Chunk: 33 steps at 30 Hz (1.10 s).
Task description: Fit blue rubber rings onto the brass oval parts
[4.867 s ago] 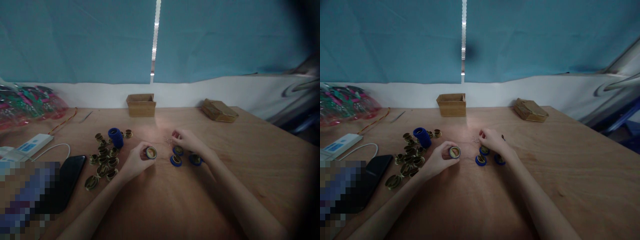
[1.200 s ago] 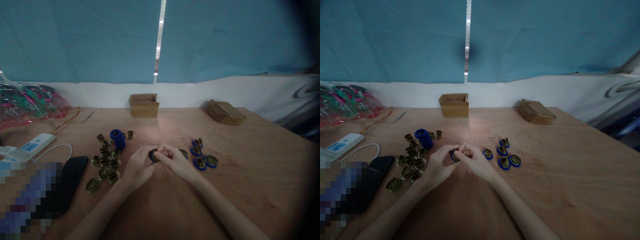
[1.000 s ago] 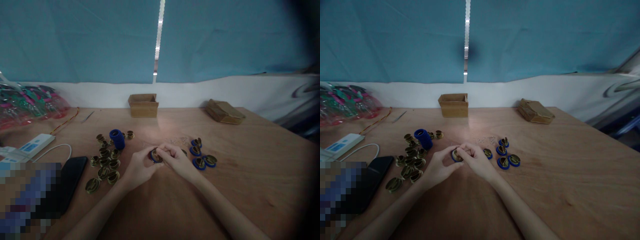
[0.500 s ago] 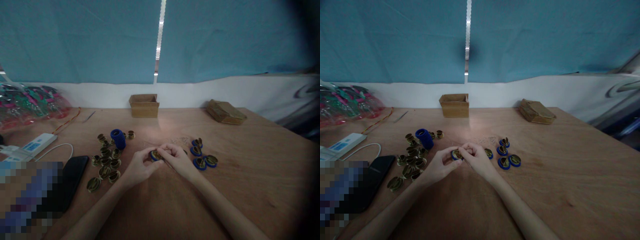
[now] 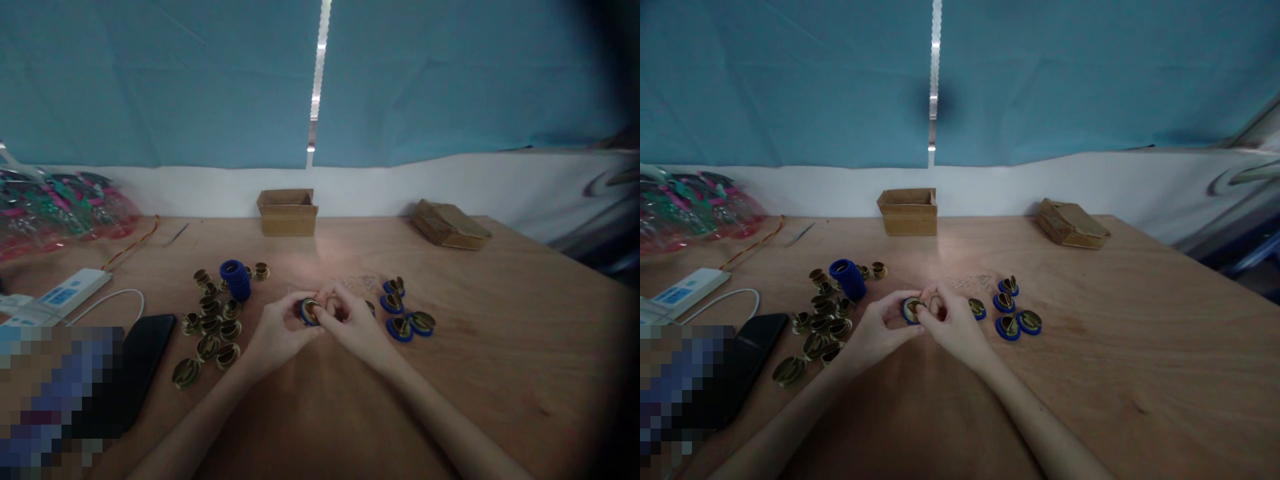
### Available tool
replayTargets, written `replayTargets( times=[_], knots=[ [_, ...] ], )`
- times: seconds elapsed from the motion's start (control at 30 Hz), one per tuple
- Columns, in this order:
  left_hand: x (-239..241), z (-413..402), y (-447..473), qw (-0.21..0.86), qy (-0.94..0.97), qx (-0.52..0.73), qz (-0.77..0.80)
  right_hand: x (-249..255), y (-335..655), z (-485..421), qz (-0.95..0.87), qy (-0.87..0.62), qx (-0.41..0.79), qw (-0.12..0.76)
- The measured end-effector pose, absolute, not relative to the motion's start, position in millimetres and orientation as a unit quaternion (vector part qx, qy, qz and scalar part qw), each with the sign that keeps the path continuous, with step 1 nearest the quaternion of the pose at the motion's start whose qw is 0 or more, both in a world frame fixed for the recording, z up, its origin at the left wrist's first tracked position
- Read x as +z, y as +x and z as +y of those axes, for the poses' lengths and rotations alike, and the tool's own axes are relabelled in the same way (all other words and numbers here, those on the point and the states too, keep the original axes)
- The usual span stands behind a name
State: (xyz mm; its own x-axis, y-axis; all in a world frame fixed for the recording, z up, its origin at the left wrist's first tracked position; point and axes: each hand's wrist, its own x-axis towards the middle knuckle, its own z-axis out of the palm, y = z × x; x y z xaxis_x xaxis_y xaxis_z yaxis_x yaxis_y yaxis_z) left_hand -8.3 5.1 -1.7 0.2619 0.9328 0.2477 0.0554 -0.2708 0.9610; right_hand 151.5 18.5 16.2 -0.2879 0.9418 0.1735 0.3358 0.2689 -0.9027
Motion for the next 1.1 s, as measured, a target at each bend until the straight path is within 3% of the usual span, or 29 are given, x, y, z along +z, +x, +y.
replayTargets(
  times=[0.13,0.67,0.93,1.1],
  knots=[
    [3.8,2.9,-8.7,0.360,0.709,0.446,0.411,18.5,150.7,16.0,-0.731,-0.482,0.315,0.367],
    [-7.7,8.4,-15.5,0.221,0.730,0.413,0.497,4.6,144.3,6.6,-0.800,-0.428,0.246,0.340],
    [-6.2,3.4,-10.4,0.208,0.728,0.380,0.532,5.9,147.0,17.2,-0.679,-0.452,0.432,0.384],
    [-2.3,0.3,-9.8,0.198,0.747,0.367,0.517,4.7,152.8,21.1,-0.565,-0.421,0.633,0.321]
  ],
)
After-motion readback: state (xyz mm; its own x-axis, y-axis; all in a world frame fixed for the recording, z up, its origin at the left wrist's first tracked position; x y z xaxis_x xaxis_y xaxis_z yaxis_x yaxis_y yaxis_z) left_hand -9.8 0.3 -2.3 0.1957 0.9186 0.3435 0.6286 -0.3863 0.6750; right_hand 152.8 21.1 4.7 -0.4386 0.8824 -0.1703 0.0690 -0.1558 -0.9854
